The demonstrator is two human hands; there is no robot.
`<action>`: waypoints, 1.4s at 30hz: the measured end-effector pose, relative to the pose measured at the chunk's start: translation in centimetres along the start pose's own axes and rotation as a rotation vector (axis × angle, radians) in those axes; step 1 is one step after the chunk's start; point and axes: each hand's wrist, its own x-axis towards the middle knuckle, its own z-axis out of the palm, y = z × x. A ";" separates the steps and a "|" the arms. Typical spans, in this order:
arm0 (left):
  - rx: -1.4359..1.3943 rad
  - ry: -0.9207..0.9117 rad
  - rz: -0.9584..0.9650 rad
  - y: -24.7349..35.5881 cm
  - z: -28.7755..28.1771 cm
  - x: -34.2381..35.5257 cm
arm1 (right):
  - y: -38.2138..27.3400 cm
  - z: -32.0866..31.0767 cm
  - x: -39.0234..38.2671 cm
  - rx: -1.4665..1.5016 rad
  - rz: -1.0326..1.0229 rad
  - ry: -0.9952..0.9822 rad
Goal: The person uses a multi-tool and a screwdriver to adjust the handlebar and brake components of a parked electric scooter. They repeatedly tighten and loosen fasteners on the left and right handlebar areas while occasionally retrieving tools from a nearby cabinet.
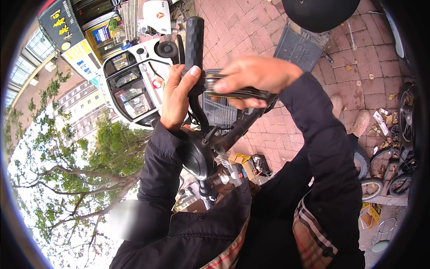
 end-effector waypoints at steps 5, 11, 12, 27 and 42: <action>0.031 0.017 -0.020 -0.3 -0.2 0.2 | 5.1 1.2 -3.8 0.159 -0.120 0.387; 0.027 0.000 -0.044 -0.1 -0.2 -0.1 | 7.9 3.1 -3.1 -0.422 -0.237 0.662; 0.034 0.006 -0.038 0.0 -0.2 -0.2 | 7.8 3.5 -3.0 -0.434 -0.278 0.683; 0.009 0.079 -0.004 0.1 0.3 -0.4 | 6.1 1.7 -1.8 -0.287 -0.300 0.395; 0.135 0.016 -0.035 -0.5 -1.2 -0.2 | 5.0 0.4 -2.0 -0.072 -0.143 0.222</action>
